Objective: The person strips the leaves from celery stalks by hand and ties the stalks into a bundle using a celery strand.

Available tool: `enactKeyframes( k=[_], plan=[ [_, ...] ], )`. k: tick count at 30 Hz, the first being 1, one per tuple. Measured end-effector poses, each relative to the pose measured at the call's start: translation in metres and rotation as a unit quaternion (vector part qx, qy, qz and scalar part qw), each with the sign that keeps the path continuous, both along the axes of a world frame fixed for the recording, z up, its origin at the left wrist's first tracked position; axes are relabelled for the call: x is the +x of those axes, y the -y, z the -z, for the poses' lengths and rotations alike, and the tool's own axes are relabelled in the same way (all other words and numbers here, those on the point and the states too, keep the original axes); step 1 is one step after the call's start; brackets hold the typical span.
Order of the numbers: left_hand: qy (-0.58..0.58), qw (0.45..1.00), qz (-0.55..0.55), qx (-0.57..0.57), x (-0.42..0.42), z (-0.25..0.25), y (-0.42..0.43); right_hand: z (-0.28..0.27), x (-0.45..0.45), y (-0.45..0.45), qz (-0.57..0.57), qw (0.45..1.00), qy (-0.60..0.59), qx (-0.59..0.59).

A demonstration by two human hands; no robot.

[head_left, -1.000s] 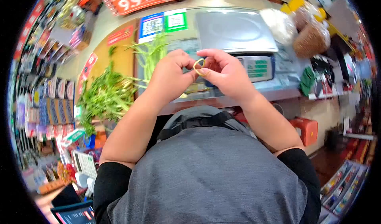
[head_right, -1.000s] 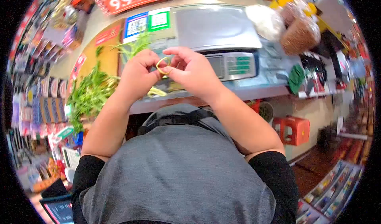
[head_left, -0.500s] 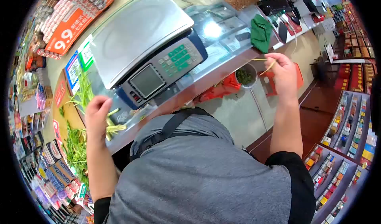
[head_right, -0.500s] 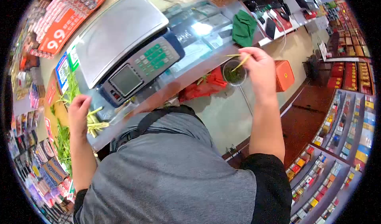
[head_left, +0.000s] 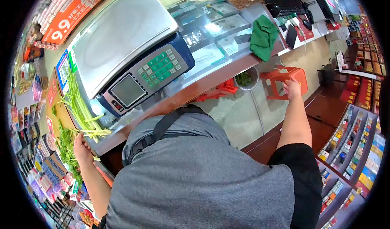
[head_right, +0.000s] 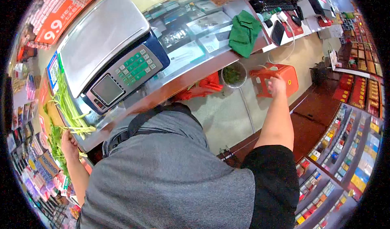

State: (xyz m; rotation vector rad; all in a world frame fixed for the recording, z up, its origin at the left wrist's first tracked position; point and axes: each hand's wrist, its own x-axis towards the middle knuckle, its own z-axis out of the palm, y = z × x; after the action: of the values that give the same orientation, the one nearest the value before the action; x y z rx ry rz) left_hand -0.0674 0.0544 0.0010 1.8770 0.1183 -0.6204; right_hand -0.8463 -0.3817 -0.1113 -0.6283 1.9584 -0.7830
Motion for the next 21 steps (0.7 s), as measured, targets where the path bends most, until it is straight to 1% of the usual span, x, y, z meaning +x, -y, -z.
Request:
enactKeyframes(
  k=[1,2,5,7,8,9,11,14,15,16,18,20,21],
  plan=[
    [-0.018,1.000,-0.012,-0.008,-0.004,0.004,-0.002,0.007,-0.004,-0.002,0.016,1.000,-0.011,0.024],
    [-0.018,1.000,-0.012,0.014,-0.009,0.007,-0.005,0.012,-0.007,-0.005,0.032,0.998,-0.023,0.047],
    [-0.030,0.999,-0.004,0.040,-0.010,0.026,-0.024,0.052,-0.043,-0.014,0.023,0.998,0.035,0.044],
    [-0.037,0.997,-0.009,0.071,-0.008,0.040,-0.036,0.057,-0.043,-0.028,0.016,0.996,0.013,0.086],
    [-0.040,0.994,-0.013,0.101,-0.014,0.040,-0.031,0.065,-0.043,-0.038,0.045,0.994,0.078,0.066],
    [-0.039,0.992,0.016,0.122,-0.013,0.045,-0.033,0.069,-0.044,-0.046,0.042,0.990,0.107,0.086],
    [-0.046,0.991,0.020,0.126,-0.022,0.050,-0.024,0.072,-0.044,-0.065,0.033,0.978,0.162,0.129],
    [-0.041,0.990,0.019,0.137,-0.033,0.053,-0.001,0.079,-0.035,-0.077,-0.017,0.962,0.195,0.191],
    [-0.030,0.988,0.021,0.152,-0.037,0.050,0.007,0.081,-0.024,-0.082,-0.047,0.967,0.162,0.193],
    [-0.042,0.983,0.037,0.174,-0.033,0.051,0.010,0.100,-0.027,-0.084,-0.010,0.971,0.130,0.199],
    [-0.012,0.964,0.057,0.261,-0.030,0.040,0.020,0.070,0.012,-0.095,-0.074,0.958,0.136,0.241],
    [0.067,0.948,0.049,0.307,-0.014,0.060,0.009,0.054,0.043,-0.099,-0.066,0.967,0.097,0.224],
    [0.105,0.937,0.044,0.329,-0.009,0.064,0.005,0.049,0.050,-0.098,-0.103,0.967,0.107,0.209]
  ],
)
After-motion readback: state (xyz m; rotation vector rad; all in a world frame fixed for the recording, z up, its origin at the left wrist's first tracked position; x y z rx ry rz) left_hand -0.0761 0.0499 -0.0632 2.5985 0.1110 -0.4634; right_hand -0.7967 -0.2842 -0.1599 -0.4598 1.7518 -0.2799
